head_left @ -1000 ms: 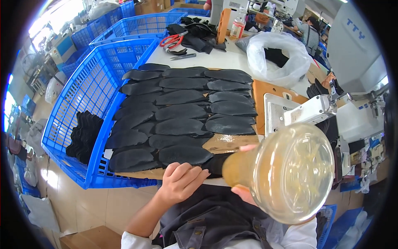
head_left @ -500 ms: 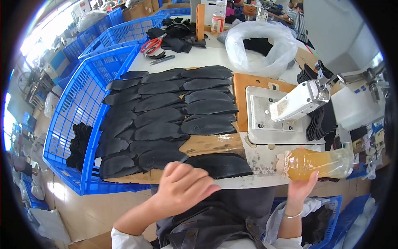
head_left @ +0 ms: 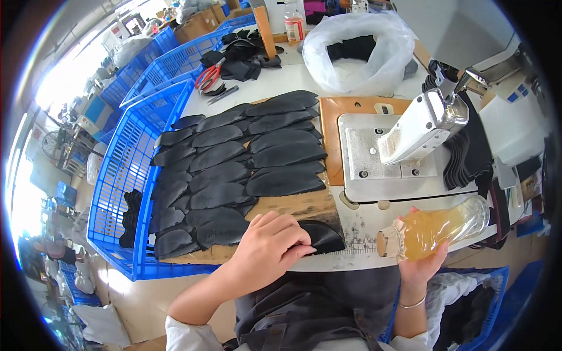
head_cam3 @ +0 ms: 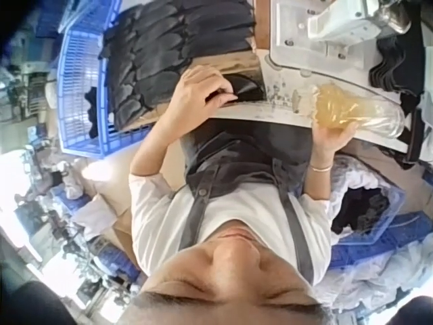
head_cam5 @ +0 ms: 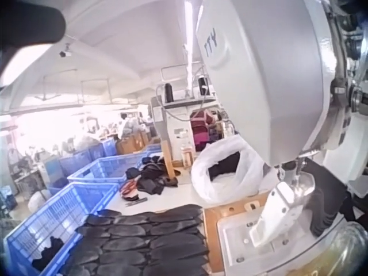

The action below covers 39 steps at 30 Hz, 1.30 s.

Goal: The recorder is applying glue to black shoe components on a workbench in a factory setting.

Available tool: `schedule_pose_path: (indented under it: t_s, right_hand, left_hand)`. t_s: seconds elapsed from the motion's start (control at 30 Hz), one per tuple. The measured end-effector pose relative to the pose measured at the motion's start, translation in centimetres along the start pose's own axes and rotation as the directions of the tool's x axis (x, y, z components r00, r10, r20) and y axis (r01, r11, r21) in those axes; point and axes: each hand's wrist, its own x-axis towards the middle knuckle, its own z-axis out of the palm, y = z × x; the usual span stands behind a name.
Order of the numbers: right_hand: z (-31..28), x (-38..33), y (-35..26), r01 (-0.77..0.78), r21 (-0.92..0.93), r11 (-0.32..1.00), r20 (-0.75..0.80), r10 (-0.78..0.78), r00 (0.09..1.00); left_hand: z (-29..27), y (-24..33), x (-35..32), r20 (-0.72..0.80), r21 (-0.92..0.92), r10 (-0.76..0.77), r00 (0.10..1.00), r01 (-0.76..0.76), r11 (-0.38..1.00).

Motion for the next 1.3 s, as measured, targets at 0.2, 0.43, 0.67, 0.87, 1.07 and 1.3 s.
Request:
schedule_pose_path:
  t_s: [0.2,0.43,0.67,0.87,1.07,1.3]
  right_hand:
    - [0.2,0.0,0.0,0.007,0.025,1.0,-0.049,-0.006,0.999]
    - [-0.5,0.1,0.3,-0.009,0.077,0.997,-0.072,0.014,0.997]
    - [-0.2,-0.2,0.3,0.016,0.112,0.994,-0.238,0.012,0.971]
    - [0.8,-0.1,0.2,0.033,0.215,0.976,-0.345,0.045,0.937]
    - [0.2,0.1,0.2,-0.012,0.108,0.994,-0.268,0.041,0.963]
    - [-0.6,-0.2,0.1,-0.036,0.144,0.989,-0.072,0.047,0.996]
  left_hand:
    - [-3.1,-0.1,-0.3,-0.032,-0.249,-0.286,0.958,0.269,0.93]
    - [-9.4,-5.0,-0.6,-0.536,-0.614,-0.581,0.613,0.19,0.766]
    - [-10.4,-11.0,4.6,-0.699,-0.354,-0.478,0.531,0.323,0.877]
    - [-7.9,-15.6,7.8,-0.738,-0.184,-0.359,0.572,0.342,0.922]
    - [-2.5,-12.7,11.9,-0.536,-0.01,-0.374,0.757,0.437,0.899]
    - [-0.2,-11.8,12.9,-0.209,0.084,-0.39,0.897,0.414,0.906]
